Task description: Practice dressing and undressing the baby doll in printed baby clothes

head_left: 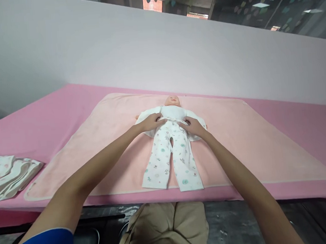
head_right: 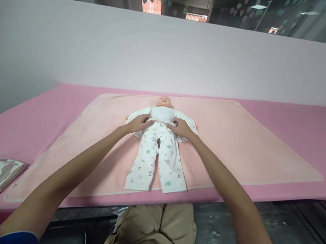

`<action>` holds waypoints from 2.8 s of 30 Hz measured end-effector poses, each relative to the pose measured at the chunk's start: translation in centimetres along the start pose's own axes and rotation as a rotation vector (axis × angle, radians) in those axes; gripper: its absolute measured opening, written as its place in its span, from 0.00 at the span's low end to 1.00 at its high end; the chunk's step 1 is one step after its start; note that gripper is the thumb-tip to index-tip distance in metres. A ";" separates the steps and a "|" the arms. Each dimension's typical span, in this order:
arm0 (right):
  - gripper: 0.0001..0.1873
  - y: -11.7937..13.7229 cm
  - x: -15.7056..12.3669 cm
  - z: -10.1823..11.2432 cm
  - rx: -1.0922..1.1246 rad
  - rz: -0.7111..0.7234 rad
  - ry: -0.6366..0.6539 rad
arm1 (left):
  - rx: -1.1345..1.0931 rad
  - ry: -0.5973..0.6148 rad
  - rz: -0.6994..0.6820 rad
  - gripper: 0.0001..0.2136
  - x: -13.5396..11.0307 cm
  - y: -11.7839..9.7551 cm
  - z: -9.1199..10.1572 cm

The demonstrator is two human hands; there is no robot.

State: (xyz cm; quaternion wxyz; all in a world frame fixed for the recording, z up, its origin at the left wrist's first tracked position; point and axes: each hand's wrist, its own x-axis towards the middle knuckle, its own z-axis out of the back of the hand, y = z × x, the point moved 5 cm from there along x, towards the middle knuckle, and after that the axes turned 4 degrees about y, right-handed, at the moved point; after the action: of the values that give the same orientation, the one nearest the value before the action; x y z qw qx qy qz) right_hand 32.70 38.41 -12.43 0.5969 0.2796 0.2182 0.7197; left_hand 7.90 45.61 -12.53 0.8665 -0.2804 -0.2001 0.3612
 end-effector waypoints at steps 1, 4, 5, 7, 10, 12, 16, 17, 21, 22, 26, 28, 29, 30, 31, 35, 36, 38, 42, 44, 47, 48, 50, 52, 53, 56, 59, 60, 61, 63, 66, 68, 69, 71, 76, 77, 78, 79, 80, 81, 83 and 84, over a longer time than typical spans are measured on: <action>0.28 0.3 -0.8 0.0 -0.014 0.063 0.011 | 0.007 0.002 -0.047 0.24 -1.2 -0.4 0.1; 0.28 1.6 -3.5 -0.2 -0.016 0.234 0.020 | 0.029 -0.007 -0.153 0.25 -4.7 -1.9 -0.1; 0.28 1.9 -4.4 -0.4 -0.001 0.251 0.042 | 0.032 -0.003 -0.160 0.25 -5.7 -2.3 -0.4; 0.30 2.1 -5.8 -0.8 0.036 0.210 0.112 | 0.027 0.013 -0.121 0.27 -7.1 -2.7 -0.9; 0.36 1.6 -7.6 -1.3 0.055 0.057 0.223 | 0.019 0.067 -0.025 0.30 -8.3 -2.9 -1.5; 0.44 1.3 -8.7 -1.4 0.038 -0.019 0.280 | 0.018 0.131 0.020 0.36 -8.9 -3.3 -1.8; 0.60 1.9 -10.4 -1.6 0.008 -0.069 0.368 | 0.082 0.244 0.052 0.39 -9.8 -5.1 -1.9; 0.61 2.2 -10.8 -1.7 0.009 -0.078 0.372 | 0.114 0.257 0.047 0.37 -10.0 -5.7 -2.0; 0.57 3.7 -11.8 -1.6 0.009 -0.094 0.317 | 0.239 0.313 0.062 0.35 -11.0 -7.5 -2.3; 0.56 4.0 -12.1 -1.6 -0.004 -0.089 0.308 | 0.266 0.342 0.084 0.38 -11.4 -7.8 -2.5; 0.53 4.8 -13.8 -1.9 -0.108 -0.046 0.369 | 0.311 0.408 0.162 0.50 -13.4 -8.5 -3.2; 0.57 5.0 -14.9 -2.3 -0.149 -0.015 0.417 | 0.296 0.412 0.156 0.47 -14.4 -8.8 -3.5; 0.58 5.0 -15.4 -2.5 -0.172 0.004 0.426 | 0.300 0.420 0.144 0.45 -14.8 -8.9 -3.7; 0.56 5.1 -15.9 -2.8 -0.204 0.025 0.421 | 0.318 0.429 0.129 0.44 -15.3 -9.1 -3.9; 0.51 5.2 -16.4 -3.1 -0.242 0.049 0.403 | 0.349 0.432 0.110 0.42 -15.7 -9.3 -4.1; 0.31 5.6 -18.4 -4.0 -0.328 0.141 0.234 | 0.456 0.371 0.005 0.31 -17.3 -9.6 -4.8; 0.29 5.7 -19.0 -4.2 -0.336 0.155 0.190 | 0.458 0.344 -0.026 0.29 -17.6 -9.6 -5.0; 0.22 5.7 -20.1 -4.6 -0.377 0.161 0.105 | 0.459 0.273 -0.096 0.25 -18.3 -9.4 -5.5; 0.05 6.0 -22.4 -5.6 -0.474 0.182 -0.036 | 0.471 0.128 -0.256 0.16 -19.9 -9.2 -6.3; 0.03 6.6 -23.5 -5.7 -0.467 0.199 -0.064 | 0.454 0.118 -0.312 0.15 -20.8 -9.8 -6.5; 0.05 8.6 -25.0 -4.4 -0.337 0.176 -0.027 | 0.400 0.164 -0.350 0.16 -22.3 -11.9 -5.5; 0.09 9.5 -25.4 -3.5 -0.275 0.167 0.006 | 0.366 0.185 -0.348 0.17 -22.8 -13.0 -4.7; 0.17 11.8 -26.0 -1.2 -0.154 0.155 0.081 | 0.270 0.230 -0.331 0.19 -23.3 -15.4 -2.5; 0.20 14.1 -26.1 1.6 -0.071 0.141 0.144 | 0.164 0.253 -0.332 0.21 -23.3 -18.0 0.2; 0.21 15.1 -25.8 3.1 -0.050 0.144 0.168 | 0.127 0.246 -0.347 0.21 -23.0 -19.2 1.7; 0.28 17.6 -24.2 7.5 -0.041 0.235 0.253 | 0.097 0.144 -0.415 0.23 -21.1 -22.4 6.3; 0.33 19.3 -21.8 11.6 -0.034 0.354 0.287 | 0.104 0.013 -0.476 0.24 -18.7 -24.8 10.2; 0.32 19.7 -21.0 12.9 -0.023 0.379 0.264 | 0.111 -0.018 -0.494 0.25 -17.9 -25.6 11.3; 0.32 20.2 -20.4 14.2 -0.016 0.397 0.225 | 0.124 -0.043 -0.512 0.25 -17.3 -26.4 12.4; 0.32 21.2 -19.7 16.5 -0.034 0.426 0.111 | 0.169 -0.073 -0.534 0.25 -16.5 -27.9 14.2; 0.31 23.2 -20.1 19.1 -0.171 0.492 -0.087 | 0.295 -0.098 -0.526 0.25 -16.1 -30.1 16.3; 0.29 24.5 -21.0 20.3 -0.319 0.540 -0.199 | 0.413 -0.117 -0.514 0.26 -16.0 -31.2 17.4; 0.27 24.9 -21.5 20.8 -0.396 0.559 -0.244 | 0.469 -0.125 -0.504 0.26 -15.9 -31.7 18.0; 0.23 25.5 -22.3 21.6 -0.515 0.584 -0.309 | 0.559 -0.119 -0.460 0.26 -15.5 -32.1 18.9; 0.22 25.7 -23.0 22.3 -0.673 0.687 -0.259 | 0.719 -0.009 -0.242 0.28 -13.5 -31.4 20.4; 0.21 25.8 -23.0 22.0 -0.703 0.720 -0.210 | 0.745 0.025 -0.191 0.30 -13.0 -31.1 20.6; 0.18 25.9 -23.0 21.7 -0.720 0.749 -0.160 | 0.763 0.072 -0.142 0.31 -12.4 -30.7 20.6; 0.16 26.0 -23.0 21.4 -0.725 0.771 -0.120 | 0.760 0.130 -0.106 0.32 -11.8 -30.3 20.6; 0.13 26.1 -23.0 21.1 -0.725 0.785 -0.098 | 0.726 0.182 -0.090 0.31 -11.3 -30.1 20.4; 0.10 26.2 -23.1 21.0 -0.726 0.790 -0.098 | 0.663 0.222 -0.088 0.29 -10.8 -30.0 20.3; 0.12 26.5 -23.3 20.8 -0.757 0.781 -0.139 | 0.547 0.273 -0.084 0.27 -10.2 -30.1 19.8; 0.14 26.6 -23.6 20.8 -0.780 0.778 -0.163 | 0.532 0.284 -0.080 0.26 -10.1 -30.3 19.5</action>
State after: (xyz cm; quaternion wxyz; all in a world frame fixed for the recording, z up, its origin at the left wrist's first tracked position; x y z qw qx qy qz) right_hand 29.98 9.77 17.04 0.3616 0.1526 -0.2307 0.8904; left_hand 6.06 27.18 20.01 0.9423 -0.0834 0.0140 0.3238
